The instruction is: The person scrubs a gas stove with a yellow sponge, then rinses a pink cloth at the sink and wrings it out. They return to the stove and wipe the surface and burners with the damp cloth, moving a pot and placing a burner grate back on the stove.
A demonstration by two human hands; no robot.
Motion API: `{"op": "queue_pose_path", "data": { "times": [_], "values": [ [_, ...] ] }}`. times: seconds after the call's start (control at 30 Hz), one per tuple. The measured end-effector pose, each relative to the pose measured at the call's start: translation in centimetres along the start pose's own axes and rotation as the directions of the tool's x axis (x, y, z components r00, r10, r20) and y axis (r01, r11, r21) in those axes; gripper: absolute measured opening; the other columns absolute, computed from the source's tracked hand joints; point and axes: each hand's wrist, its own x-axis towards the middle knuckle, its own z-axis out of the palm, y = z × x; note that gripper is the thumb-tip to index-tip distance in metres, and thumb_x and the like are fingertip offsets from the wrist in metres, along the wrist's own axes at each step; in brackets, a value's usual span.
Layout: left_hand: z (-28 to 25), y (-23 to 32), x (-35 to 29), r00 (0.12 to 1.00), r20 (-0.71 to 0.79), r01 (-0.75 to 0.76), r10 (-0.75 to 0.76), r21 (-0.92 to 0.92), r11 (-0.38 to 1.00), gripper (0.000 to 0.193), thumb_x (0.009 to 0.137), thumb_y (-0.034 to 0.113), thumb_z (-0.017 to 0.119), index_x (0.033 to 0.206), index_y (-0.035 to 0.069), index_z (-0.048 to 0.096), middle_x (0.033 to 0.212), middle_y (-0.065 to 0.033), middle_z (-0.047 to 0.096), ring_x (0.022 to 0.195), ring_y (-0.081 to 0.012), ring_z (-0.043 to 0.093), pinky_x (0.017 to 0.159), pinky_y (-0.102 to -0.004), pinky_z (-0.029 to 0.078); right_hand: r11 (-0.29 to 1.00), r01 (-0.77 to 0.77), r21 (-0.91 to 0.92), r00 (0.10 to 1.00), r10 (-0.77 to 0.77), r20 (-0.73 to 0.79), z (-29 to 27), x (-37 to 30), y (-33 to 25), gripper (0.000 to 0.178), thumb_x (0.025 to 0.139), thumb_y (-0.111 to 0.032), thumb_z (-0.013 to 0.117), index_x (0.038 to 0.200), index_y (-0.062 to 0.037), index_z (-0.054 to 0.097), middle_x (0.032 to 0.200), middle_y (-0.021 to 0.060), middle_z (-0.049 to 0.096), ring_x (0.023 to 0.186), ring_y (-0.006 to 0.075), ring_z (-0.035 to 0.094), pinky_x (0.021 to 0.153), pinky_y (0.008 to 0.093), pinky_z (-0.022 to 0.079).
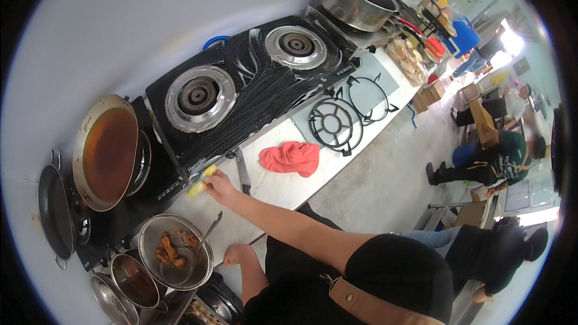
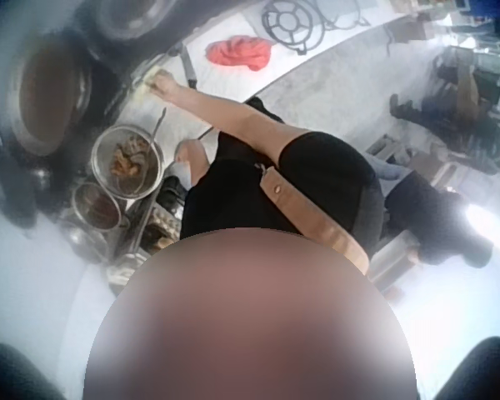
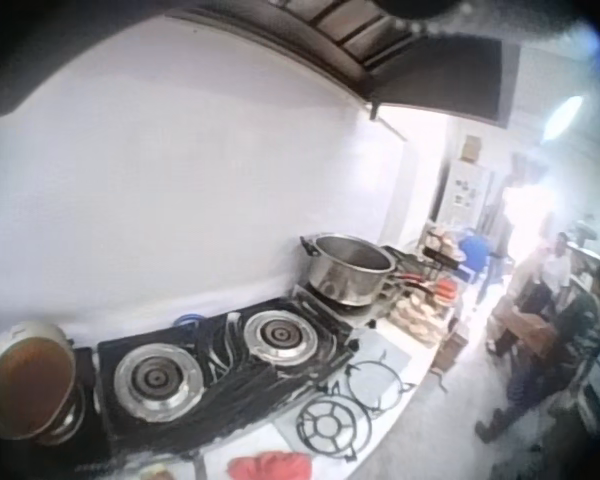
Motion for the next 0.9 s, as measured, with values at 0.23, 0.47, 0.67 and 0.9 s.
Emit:
{"op": "queue_pose_path", "data": {
  "times": [0.23,0.47,0.67,0.9],
  "values": [
    [0.2,0.5,0.4,0.997,0.069,-0.034,0.035,-0.004,0.999,0.075,0.095,0.053,0.017,0.119,-0.010,0.050,0.127,-0.0244,0.050,0.112,-0.0374,0.055,0.101,-0.0475,0.039,0.959,0.249,-0.138,0.966,-0.256,-0.036,-7.5,-5.8,-13.3,0.028,0.079,0.007,0.056,0.105,-0.0031,0.049,0.091,0.0056,0.054,0.079,0.0197,0.058,0.070,0.0343,0.053],
    [-0.1,0.7,1.2,0.990,0.117,-0.069,0.079,-0.085,0.994,0.077,0.094,0.055,0.018,0.124,-0.011,0.046,0.132,-0.0230,0.046,0.114,-0.0369,0.054,0.103,-0.0476,0.037,0.901,0.435,0.001,0.858,-0.414,-0.303,-8.0,-3.8,-24.4,0.024,0.082,0.006,0.054,0.099,-0.0065,0.044,0.091,0.0051,0.052,0.076,0.0180,0.058,0.065,0.0317,0.054],
    [-1.7,1.0,0.8,0.969,0.202,-0.103,0.143,-0.194,0.976,0.080,0.094,0.056,0.018,0.130,-0.011,0.042,0.137,-0.0218,0.044,0.116,-0.0364,0.053,0.104,-0.0477,0.035,0.911,0.411,-0.009,0.909,-0.410,0.071,-9.3,-5.3,-31.0,0.024,0.078,0.006,0.057,0.095,-0.0093,0.050,0.085,0.0032,0.055,0.072,0.0155,0.058,0.065,0.0302,0.051],
    [-7.9,-4.9,1.1,0.972,0.208,-0.097,0.106,-0.057,0.994,0.071,0.092,0.061,0.031,0.142,0.010,0.032,0.139,-0.0150,0.043,0.111,-0.0338,0.056,0.088,-0.0520,0.040,-0.515,0.081,-0.853,0.435,-0.752,0.496,-13.1,-1.8,-49.3,0.041,0.070,-0.011,0.067,0.109,-0.0034,0.057,0.104,0.0158,0.055,0.101,0.0336,0.052,0.086,0.0450,0.043]
  ]
}}
